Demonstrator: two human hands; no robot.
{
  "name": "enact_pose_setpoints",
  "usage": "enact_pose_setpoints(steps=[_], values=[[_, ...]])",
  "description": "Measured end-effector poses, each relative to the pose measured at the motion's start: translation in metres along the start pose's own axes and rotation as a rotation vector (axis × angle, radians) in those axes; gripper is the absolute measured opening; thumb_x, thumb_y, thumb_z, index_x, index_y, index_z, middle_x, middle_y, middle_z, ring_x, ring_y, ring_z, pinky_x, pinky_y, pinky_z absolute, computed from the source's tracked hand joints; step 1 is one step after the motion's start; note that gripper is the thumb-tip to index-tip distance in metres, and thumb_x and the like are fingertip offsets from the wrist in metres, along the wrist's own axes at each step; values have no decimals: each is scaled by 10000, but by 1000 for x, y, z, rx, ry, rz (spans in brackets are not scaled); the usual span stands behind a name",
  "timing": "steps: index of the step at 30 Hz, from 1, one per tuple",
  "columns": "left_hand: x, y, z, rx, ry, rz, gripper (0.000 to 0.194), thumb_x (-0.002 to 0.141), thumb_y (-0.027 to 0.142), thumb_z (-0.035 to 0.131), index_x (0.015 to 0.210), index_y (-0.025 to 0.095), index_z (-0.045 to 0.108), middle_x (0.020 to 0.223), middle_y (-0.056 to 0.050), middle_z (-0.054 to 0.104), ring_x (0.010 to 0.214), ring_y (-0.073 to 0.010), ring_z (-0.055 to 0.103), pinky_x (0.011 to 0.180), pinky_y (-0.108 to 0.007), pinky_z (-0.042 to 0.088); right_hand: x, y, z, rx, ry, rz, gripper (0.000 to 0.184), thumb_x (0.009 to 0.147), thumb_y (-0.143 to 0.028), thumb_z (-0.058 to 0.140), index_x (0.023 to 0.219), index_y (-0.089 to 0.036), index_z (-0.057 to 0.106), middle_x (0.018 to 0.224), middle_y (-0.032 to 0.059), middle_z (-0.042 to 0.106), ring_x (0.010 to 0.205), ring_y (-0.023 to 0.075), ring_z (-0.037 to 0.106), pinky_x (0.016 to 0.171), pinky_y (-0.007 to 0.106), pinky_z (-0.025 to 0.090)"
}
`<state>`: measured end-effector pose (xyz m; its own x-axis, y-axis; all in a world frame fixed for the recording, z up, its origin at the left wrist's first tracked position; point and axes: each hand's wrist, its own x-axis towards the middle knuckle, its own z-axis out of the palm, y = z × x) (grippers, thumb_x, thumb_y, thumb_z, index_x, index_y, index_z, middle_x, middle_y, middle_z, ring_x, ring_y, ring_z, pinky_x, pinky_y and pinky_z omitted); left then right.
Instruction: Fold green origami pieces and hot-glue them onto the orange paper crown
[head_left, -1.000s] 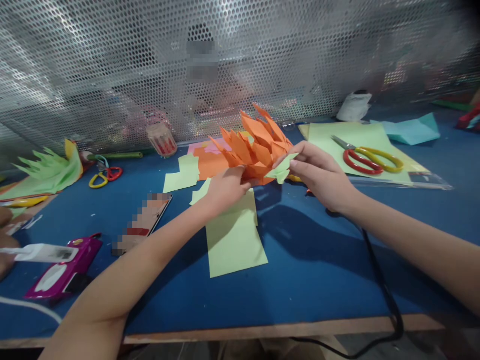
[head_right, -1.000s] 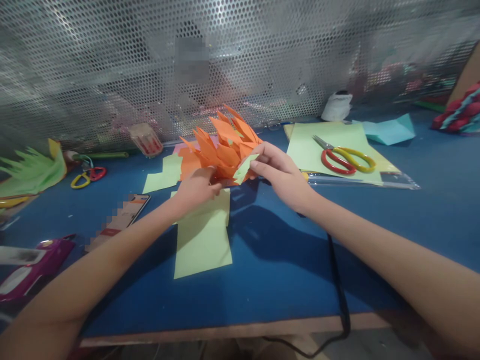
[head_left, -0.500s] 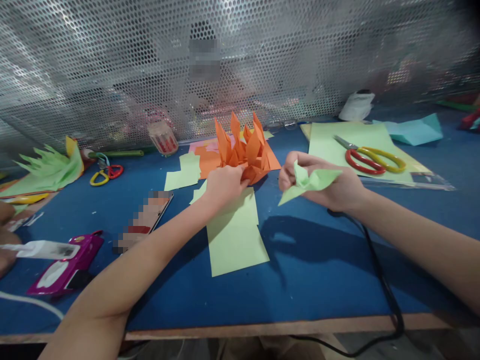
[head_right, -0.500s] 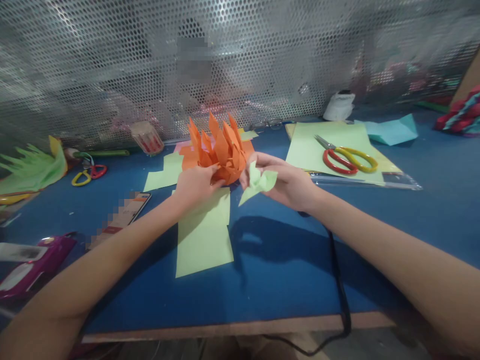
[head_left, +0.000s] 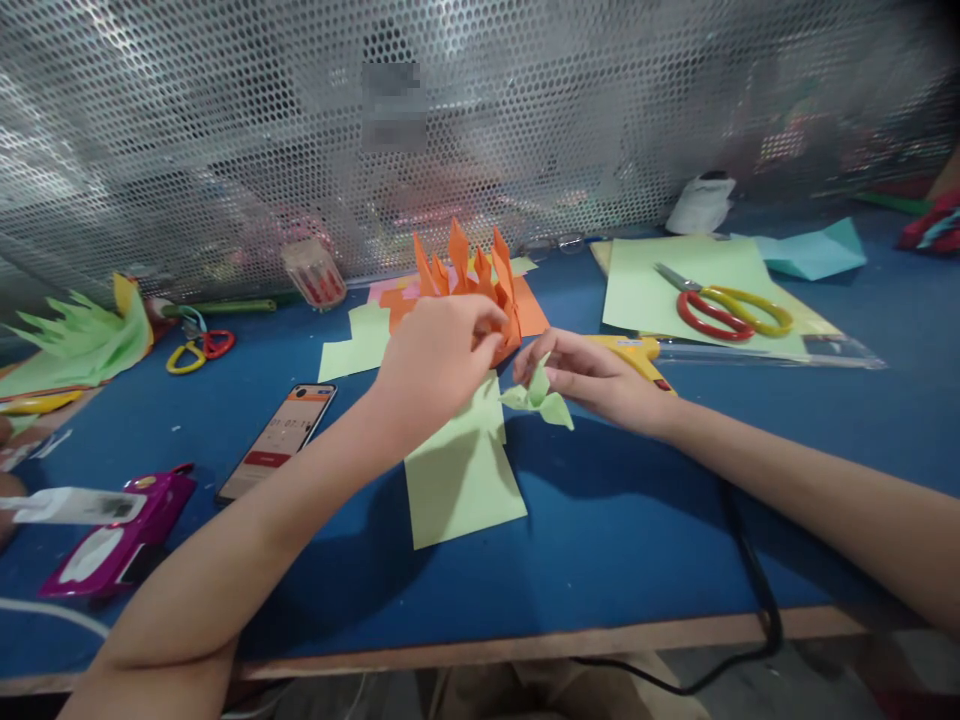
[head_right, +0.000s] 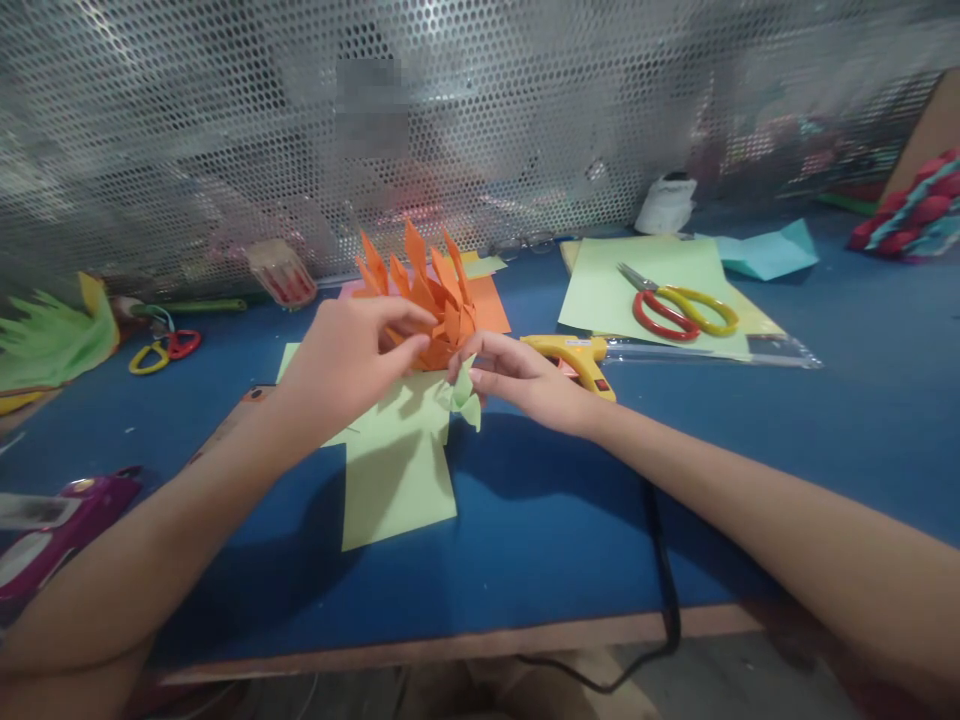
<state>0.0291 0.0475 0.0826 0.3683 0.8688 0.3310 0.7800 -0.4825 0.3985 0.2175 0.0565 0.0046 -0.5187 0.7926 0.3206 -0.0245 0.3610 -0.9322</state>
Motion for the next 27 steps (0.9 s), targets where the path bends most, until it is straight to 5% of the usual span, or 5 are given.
enact_pose_setpoints(steps=[4, 10, 16, 27], values=[[-6, 6, 9, -396, -163, -1, 93, 793, 161, 630, 753, 171, 713, 689, 10, 714, 641, -136, 661, 618, -252, 511, -7, -3, -1, -130, 56, -26, 219, 862, -448, 583, 865, -237, 523, 797, 11, 595, 706, 154, 565, 620, 300, 485], [-21, 13, 25, -558, -108, -36, 75, 798, 205, 659, 758, 181, 718, 711, 11, 723, 644, -114, 652, 600, -223, 519, -25, -13, -1, -275, 101, -77, 92, 903, -327, 526, 861, -245, 519, 799, 14, 598, 673, 148, 585, 587, 295, 503], [-47, -1, 44, -540, -71, -21, 61, 810, 183, 660, 760, 181, 696, 736, 12, 712, 662, -106, 637, 571, -196, 502, -33, -9, 9, -392, 6, -104, 57, 863, -208, 545, 852, -258, 569, 800, 20, 628, 691, 160, 617, 588, 301, 527], [-68, -23, 56, -225, 157, 355, 84, 887, 261, 621, 844, 196, 652, 829, 4, 724, 790, -132, 609, 780, -285, 455, -34, -10, 20, -626, -4, -321, 147, 880, -124, 513, 915, -249, 582, 873, 28, 668, 789, 140, 654, 677, 271, 531]])
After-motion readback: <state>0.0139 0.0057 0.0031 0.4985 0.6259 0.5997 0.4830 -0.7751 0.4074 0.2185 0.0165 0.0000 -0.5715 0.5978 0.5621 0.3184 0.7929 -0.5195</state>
